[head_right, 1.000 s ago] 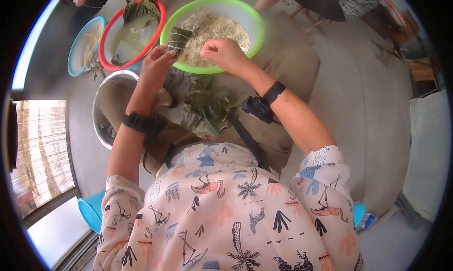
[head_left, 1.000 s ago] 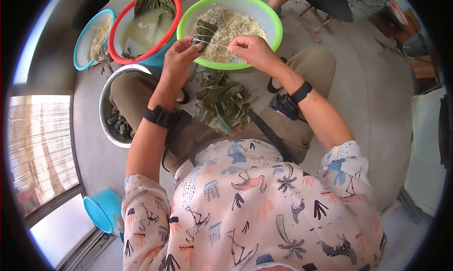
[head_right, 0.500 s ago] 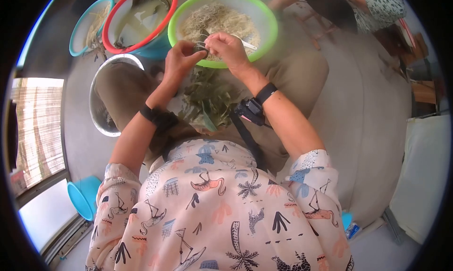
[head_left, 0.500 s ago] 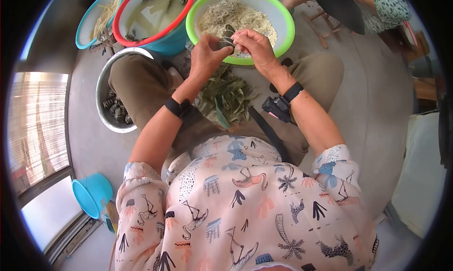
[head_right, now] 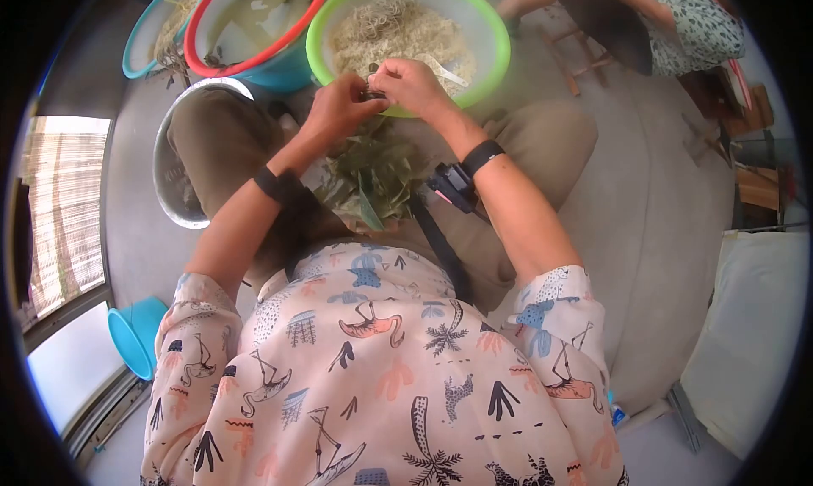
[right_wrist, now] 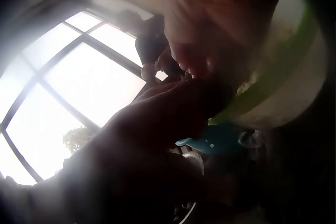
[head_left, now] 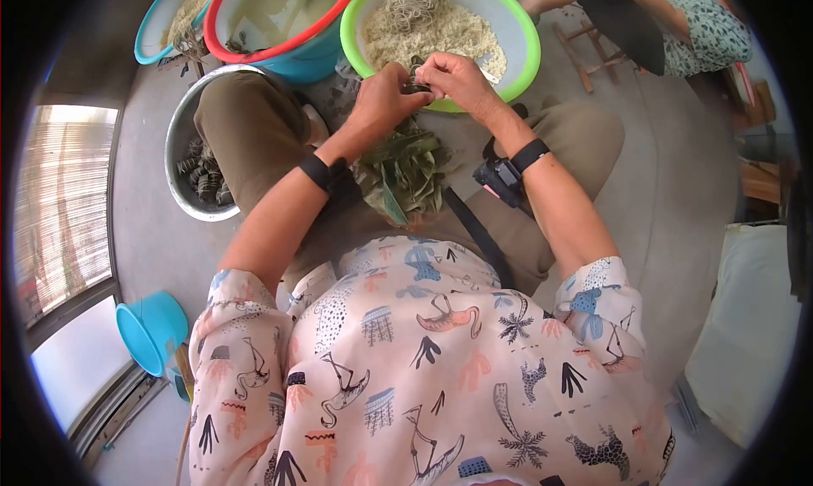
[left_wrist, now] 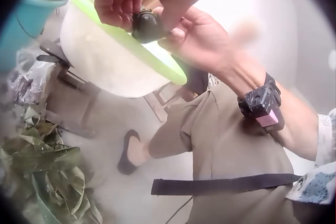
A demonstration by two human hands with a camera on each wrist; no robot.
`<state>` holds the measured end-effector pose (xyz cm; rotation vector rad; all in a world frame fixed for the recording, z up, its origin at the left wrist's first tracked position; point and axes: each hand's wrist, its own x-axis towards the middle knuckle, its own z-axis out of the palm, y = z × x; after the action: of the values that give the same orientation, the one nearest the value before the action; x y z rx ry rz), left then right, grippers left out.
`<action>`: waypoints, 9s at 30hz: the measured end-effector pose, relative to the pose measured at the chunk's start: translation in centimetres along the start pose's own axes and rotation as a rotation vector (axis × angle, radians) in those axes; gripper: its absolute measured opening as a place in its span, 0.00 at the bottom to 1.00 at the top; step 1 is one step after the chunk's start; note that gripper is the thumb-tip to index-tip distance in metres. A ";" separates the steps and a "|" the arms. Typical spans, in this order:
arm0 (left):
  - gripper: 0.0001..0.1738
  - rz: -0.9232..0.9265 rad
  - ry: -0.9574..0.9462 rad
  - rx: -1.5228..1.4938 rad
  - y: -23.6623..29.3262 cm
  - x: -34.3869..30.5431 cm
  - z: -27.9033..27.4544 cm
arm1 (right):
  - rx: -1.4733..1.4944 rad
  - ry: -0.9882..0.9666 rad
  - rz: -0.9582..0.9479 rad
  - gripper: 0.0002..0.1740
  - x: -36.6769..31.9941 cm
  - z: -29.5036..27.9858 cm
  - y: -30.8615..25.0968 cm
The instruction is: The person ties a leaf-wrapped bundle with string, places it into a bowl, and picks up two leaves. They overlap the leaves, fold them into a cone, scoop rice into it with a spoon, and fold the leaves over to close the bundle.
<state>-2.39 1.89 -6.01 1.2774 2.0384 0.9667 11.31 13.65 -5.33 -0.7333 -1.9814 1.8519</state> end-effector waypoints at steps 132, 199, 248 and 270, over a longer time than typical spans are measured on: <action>0.10 0.371 0.101 -0.114 0.3 0.8 0.8 | 0.032 0.153 0.218 0.15 -0.2 0.0 1.1; 0.11 -0.227 -0.346 -0.916 -1.8 1.6 -1.1 | 0.016 0.105 0.046 0.05 -0.7 0.1 1.0; 0.11 -0.136 -0.146 -0.486 -3.0 1.6 -0.1 | -0.041 0.030 0.144 0.11 -1.2 -0.7 1.0; 0.10 -0.072 -0.109 -0.368 -3.6 2.1 0.4 | 0.007 0.016 0.131 0.07 -1.4 -1.1 0.7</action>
<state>-4.84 2.91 -9.29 1.0295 1.7123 1.1477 13.17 13.71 -5.74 -0.8926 -1.9587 1.9186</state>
